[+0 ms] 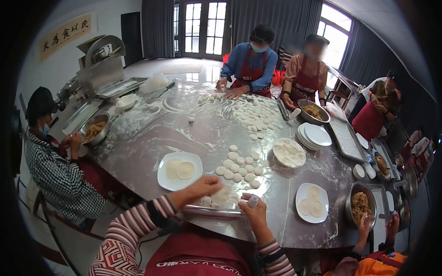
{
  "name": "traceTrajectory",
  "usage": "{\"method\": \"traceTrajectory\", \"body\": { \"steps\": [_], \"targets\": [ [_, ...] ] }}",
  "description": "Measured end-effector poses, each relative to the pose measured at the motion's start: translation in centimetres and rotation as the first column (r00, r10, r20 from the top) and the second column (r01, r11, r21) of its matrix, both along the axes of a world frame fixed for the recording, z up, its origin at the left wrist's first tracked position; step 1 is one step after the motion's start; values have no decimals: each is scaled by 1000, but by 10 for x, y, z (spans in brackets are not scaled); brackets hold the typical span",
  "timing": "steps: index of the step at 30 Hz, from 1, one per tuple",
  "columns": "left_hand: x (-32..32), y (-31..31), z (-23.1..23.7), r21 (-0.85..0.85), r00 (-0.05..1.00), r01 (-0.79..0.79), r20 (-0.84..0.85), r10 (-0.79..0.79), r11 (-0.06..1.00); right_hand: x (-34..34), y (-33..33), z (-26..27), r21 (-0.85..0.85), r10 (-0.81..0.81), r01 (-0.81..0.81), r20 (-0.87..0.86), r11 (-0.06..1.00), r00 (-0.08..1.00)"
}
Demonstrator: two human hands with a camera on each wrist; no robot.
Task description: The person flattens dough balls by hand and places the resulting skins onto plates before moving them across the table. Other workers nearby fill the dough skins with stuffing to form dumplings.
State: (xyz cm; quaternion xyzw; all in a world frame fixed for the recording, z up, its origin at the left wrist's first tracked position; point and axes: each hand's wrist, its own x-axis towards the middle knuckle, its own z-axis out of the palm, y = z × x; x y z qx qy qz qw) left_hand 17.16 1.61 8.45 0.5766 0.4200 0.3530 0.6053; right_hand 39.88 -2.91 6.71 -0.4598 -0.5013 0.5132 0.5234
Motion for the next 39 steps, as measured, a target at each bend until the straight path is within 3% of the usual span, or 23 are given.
{"method": "traceTrajectory", "body": {
  "steps": [4, 5, 7, 9, 10, 11, 12, 14, 16, 17, 19, 20, 22, 26, 28, 29, 31, 33, 34, 35, 36, 37, 39],
  "targets": [
    [-92, 31, -3, 208, 853, -196, -446, 271, 958, 8, -13, -4, -62, 12, -12, -7, 998, 1000],
    [-113, 40, -9, 261, 763, -197, -564, 315, 945, 10, -16, -3, -85, 37, -35, 23, 996, 999],
    [-118, 37, 3, 494, 383, -239, -744, 548, 836, 11, -18, -4, -104, 55, -49, 48, 993, 997],
    [-98, 45, -6, 601, 516, -100, -650, 558, 793, 8, -21, -6, 20, 9, -10, 80, 1000, 997],
    [-82, 52, -17, 633, 605, -19, -609, 513, 774, 2, -24, -1, 19, 5, -7, 81, 1000, 997],
    [-54, 47, -7, 595, 673, 68, -620, 404, 801, -5, -27, 11, 173, -105, 84, 116, 981, 988],
    [-26, 47, 4, 531, 638, 229, -715, 286, 816, -9, -27, 17, 326, -219, 164, 138, 931, 966],
    [27, 47, 12, 477, 590, 471, -796, 137, 742, -3, -25, 6, 336, -186, 122, 165, 934, 969],
    [65, 58, -4, 570, 623, 603, -773, 117, 557, 4, -23, -12, 366, -160, 76, 205, 927, 966],
    [80, 65, -12, 559, 642, 635, -766, 38, 533, 6, -25, -15, 375, -173, 83, 212, 923, 962],
    [102, 65, -9, 569, 543, 682, -815, 204, 459, 7, -29, -15, 378, -175, 72, 246, 923, 954],
    [109, 66, -7, 580, 550, 687, -809, 208, 438, 9, -28, -17, 469, -207, 45, 302, 882, 930],
    [115, 68, -6, 465, 447, 705, -877, 174, 536, 7, -31, -8, 414, -146, 31, 247, 910, 958],
    [103, 71, -39, 456, 435, 764, -887, 156, 457, 7, -31, -7, 396, -132, 26, 242, 918, 961],
    [85, 62, -42, 507, 537, 769, -843, 37, 391, 7, -29, -11, 433, -143, 29, 233, 901, 962],
    [77, 54, -38, 421, 456, 808, -890, 16, 413, 7, -29, -12, 443, -153, 41, 222, 896, 963],
    [62, 42, -9, 341, 411, 824, -909, -63, 453, 9, -32, -11, 433, -147, 26, 249, 901, 957],
    [45, 62, -14, 491, 497, 728, -859, 126, 478, 7, -31, -13, 444, -176, 60, 226, 894, 958],
    [37, 76, -13, 517, 504, 617, -839, 207, 593, 7, -32, -12, 430, -162, 56, 212, 901, 964],
    [31, 91, -15, 571, 599, 448, -763, 244, 688, 7, -32, -11, 418, -148, 52, 200, 907, 969],
    [24, 110, -32, 624, 650, 263, -679, 343, 736, 8, -30, -14, 443, -166, 52, 223, 895, 961],
    [20, 122, -39, 630, 658, 274, -674, 336, 727, 8, -29, -14, 449, -184, 66, 225, 891, 957],
    [21, 137, -43, 582, 522, 72, -714, 467, 810, 9, -30, -12, 386, -131, 32, 232, 922, 964]
  ]
}}
